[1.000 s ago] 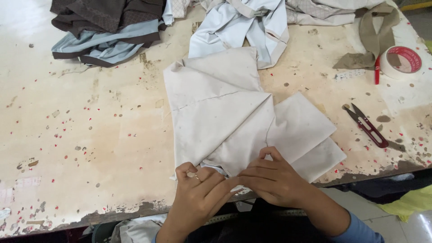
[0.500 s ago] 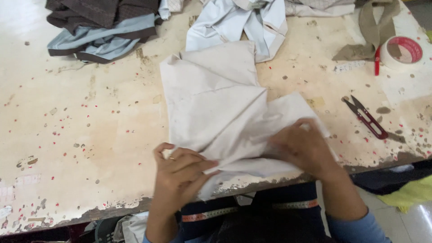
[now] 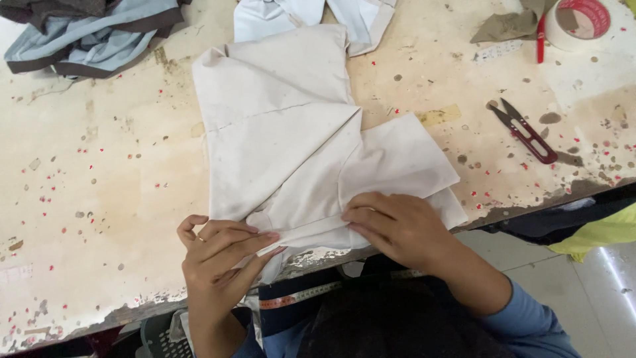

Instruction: The person picks up a light-colored garment, turns it over, and smooths the fabric by hand on a workspace.

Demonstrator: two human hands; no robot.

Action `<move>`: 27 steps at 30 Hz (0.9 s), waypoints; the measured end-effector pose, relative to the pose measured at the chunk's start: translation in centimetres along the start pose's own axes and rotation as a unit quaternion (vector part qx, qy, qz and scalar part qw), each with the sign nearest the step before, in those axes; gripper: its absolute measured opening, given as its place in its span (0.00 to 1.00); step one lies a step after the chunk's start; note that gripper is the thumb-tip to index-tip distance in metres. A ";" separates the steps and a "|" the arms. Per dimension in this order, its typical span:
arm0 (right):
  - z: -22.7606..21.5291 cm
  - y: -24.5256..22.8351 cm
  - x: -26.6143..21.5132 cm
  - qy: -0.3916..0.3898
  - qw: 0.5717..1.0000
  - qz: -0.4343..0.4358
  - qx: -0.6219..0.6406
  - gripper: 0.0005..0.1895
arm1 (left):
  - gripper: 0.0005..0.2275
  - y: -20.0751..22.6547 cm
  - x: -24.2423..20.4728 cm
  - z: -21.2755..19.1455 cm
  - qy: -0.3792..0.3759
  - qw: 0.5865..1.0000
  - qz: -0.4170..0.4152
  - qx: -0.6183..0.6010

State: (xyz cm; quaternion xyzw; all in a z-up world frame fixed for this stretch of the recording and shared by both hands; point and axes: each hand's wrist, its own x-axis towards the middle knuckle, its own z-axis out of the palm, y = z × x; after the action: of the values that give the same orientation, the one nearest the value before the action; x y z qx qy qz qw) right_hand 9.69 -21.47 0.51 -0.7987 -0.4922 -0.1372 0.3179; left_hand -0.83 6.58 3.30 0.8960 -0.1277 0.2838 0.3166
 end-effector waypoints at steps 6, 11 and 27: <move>0.3 0.8 -1.0 -0.007 0.999 0.010 0.044 0.11 | 0.08 -0.4 -0.2 -0.3 -0.028 0.999 -0.001 -0.019; 1.1 1.8 -2.0 0.003 0.996 -0.012 0.085 0.10 | 0.09 -0.9 -0.6 -0.2 -0.043 0.999 0.000 -0.020; 1.5 1.1 -1.9 0.020 0.985 0.040 0.164 0.08 | 0.08 -1.2 -0.2 -0.3 -0.062 0.998 0.004 -0.006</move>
State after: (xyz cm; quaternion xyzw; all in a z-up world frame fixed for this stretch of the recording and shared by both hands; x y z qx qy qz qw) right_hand 9.56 -22.21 -2.04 -0.7518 -0.4695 -0.0579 0.4594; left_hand -0.65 7.70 2.85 0.9095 -0.1520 0.2280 0.3128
